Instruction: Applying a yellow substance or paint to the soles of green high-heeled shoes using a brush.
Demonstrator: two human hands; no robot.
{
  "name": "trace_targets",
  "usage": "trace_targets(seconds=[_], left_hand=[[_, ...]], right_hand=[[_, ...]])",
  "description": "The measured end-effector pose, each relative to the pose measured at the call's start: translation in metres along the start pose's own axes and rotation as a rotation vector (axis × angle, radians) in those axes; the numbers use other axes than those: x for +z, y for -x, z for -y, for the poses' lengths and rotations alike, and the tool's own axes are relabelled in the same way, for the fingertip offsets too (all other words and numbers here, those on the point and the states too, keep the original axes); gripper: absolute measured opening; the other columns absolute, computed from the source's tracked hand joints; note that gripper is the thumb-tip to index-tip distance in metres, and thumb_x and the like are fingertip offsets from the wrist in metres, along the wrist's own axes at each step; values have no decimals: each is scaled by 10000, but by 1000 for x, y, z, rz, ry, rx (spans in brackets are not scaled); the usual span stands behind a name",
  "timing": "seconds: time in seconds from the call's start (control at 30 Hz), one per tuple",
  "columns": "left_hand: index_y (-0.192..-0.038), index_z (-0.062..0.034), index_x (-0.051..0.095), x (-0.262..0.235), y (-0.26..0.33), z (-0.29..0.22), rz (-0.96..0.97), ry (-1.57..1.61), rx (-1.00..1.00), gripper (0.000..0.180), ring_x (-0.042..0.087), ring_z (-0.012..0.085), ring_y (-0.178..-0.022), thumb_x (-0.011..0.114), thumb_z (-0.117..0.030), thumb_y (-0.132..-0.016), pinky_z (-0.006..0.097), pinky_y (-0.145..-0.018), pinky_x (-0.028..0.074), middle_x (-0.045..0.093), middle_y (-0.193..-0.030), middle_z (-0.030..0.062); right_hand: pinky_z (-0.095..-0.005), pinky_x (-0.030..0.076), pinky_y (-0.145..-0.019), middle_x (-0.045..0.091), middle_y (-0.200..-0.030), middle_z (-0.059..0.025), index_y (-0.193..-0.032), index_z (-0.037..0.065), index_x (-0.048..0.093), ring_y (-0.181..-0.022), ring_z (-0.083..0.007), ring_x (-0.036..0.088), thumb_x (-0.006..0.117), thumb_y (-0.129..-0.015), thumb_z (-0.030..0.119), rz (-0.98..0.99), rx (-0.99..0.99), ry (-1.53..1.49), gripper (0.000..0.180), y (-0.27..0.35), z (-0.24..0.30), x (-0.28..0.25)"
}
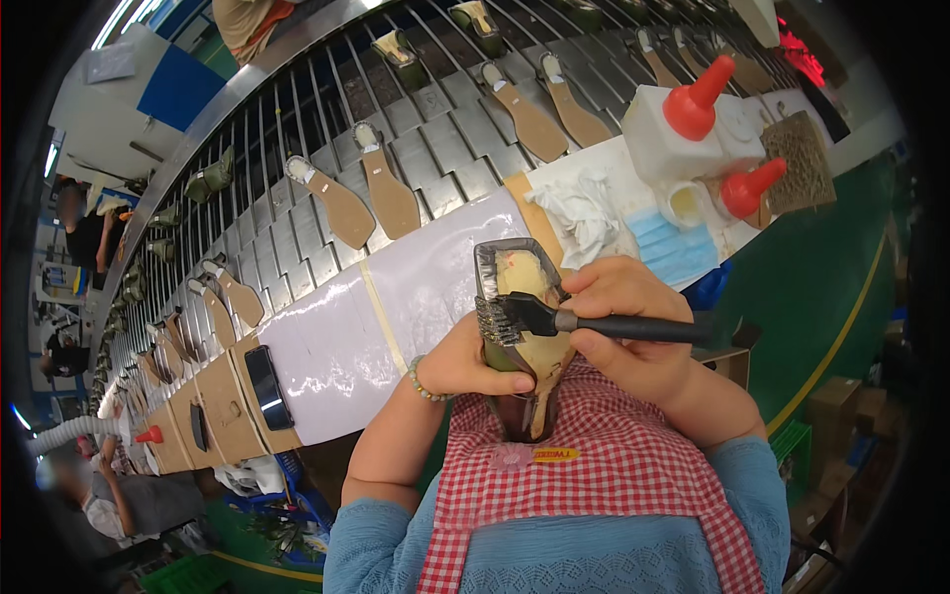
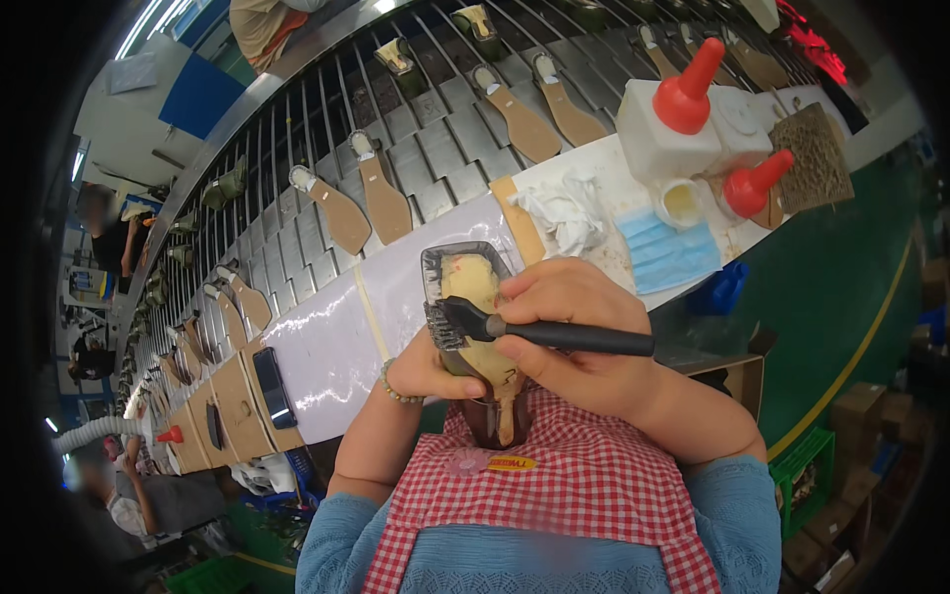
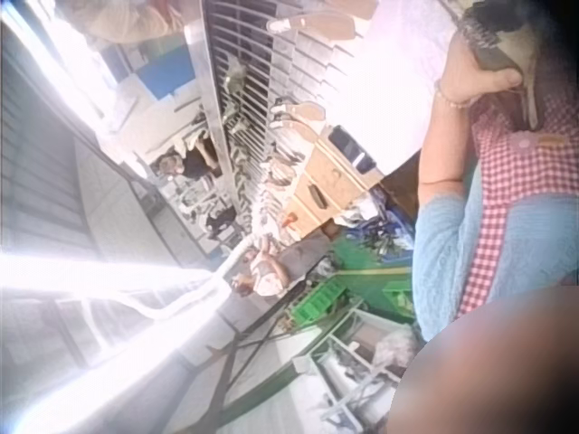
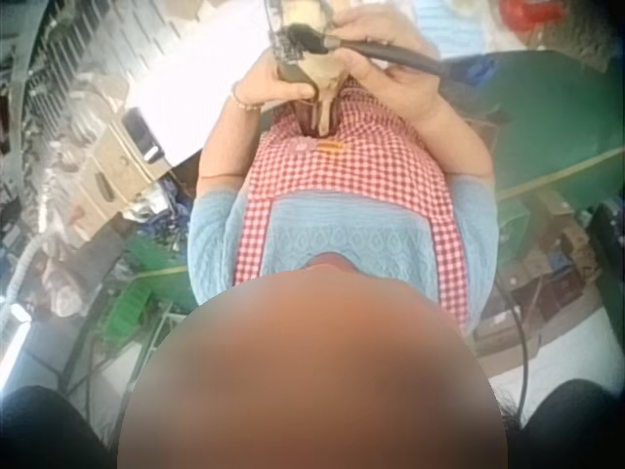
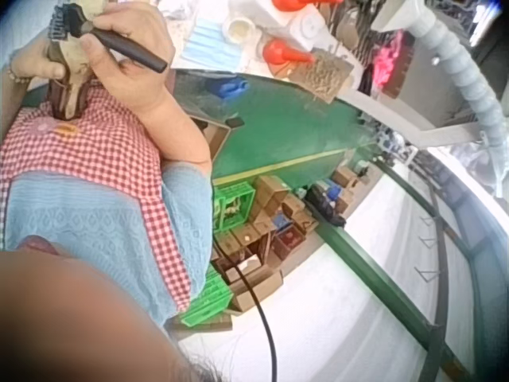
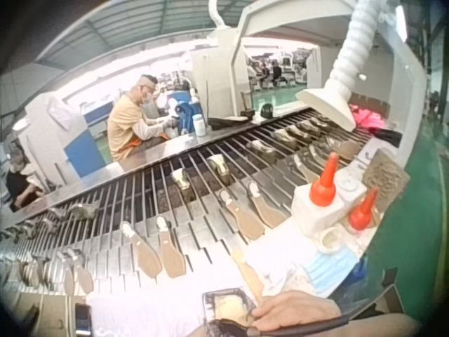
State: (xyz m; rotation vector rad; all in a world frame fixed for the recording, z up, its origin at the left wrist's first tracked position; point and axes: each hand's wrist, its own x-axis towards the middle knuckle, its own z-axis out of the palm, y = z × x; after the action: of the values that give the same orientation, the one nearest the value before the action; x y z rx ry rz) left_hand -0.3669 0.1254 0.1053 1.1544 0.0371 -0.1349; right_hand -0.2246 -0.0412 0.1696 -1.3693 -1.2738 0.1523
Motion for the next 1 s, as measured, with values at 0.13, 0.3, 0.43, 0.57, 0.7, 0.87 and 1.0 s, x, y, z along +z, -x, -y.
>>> trace_targets(seconds=[0.13, 0.3, 0.43, 0.57, 0.7, 0.87, 1.0], left_hand=[[-1260, 6, 492, 0, 0, 6, 17, -16, 20, 696, 530, 186, -1104, 805, -205, -674, 332, -954, 428, 575, -1194, 97], [-1266, 8, 490, 1, -1, 8, 67, -20, 14, 698, 527, 189, -1115, 800, -204, -677, 336, -965, 422, 570, -1212, 102], [-1266, 7, 491, 0, 1, 7, 69, 3, -18, 702, 533, 189, -1109, 802, -202, -673, 332, -964, 421, 574, -1208, 100], [-1265, 4, 494, -1, 1, 7, 116, -37, -7, 703, 536, 189, -1104, 804, -205, -670, 328, -962, 420, 578, -1200, 99], [-1262, 4, 496, -1, 2, 4, 122, -41, -38, 698, 533, 189, -1109, 803, -205, -671, 327, -962, 420, 577, -1201, 102], [-1255, 5, 501, -2, 4, 4, 126, -18, -45, 685, 536, 184, -1094, 802, -196, -673, 324, -955, 422, 582, -1187, 98], [-1252, 8, 503, -1, 4, 6, 134, 4, -48, 683, 537, 182, -1088, 802, -195, -672, 323, -954, 422, 585, -1180, 97]], right_hand=[[-338, 505, -735, 650, -851, -99, -874, 15, 637, -863, -264, 641, 749, -709, 47, 74, -26, 52, 202, -3, 7, -6], [-330, 498, -743, 648, -827, -98, -843, 10, 643, -862, -252, 638, 747, -706, 43, 158, 80, -36, 176, -7, 13, -17], [-316, 485, -768, 650, -837, -103, -845, 3, 642, -860, -235, 633, 738, -709, 22, 218, 161, -172, 168, -4, 11, -21], [-316, 474, -785, 647, -901, -118, -863, -1, 643, -880, -225, 622, 722, -728, 12, 181, 306, -422, 157, -3, 6, -21], [-323, 478, -783, 647, -893, -120, -868, 11, 646, -874, -239, 626, 737, -720, 37, 112, 132, -136, 175, -9, 8, -18], [-369, 479, -814, 663, -792, -82, -856, 21, 653, -855, -275, 641, 763, -701, 84, 197, 84, -63, 200, -6, 14, -20], [-328, 485, -771, 648, -866, -111, -864, 13, 643, -866, -241, 633, 744, -712, 39, 265, 130, -206, 185, -6, 12, -24]])
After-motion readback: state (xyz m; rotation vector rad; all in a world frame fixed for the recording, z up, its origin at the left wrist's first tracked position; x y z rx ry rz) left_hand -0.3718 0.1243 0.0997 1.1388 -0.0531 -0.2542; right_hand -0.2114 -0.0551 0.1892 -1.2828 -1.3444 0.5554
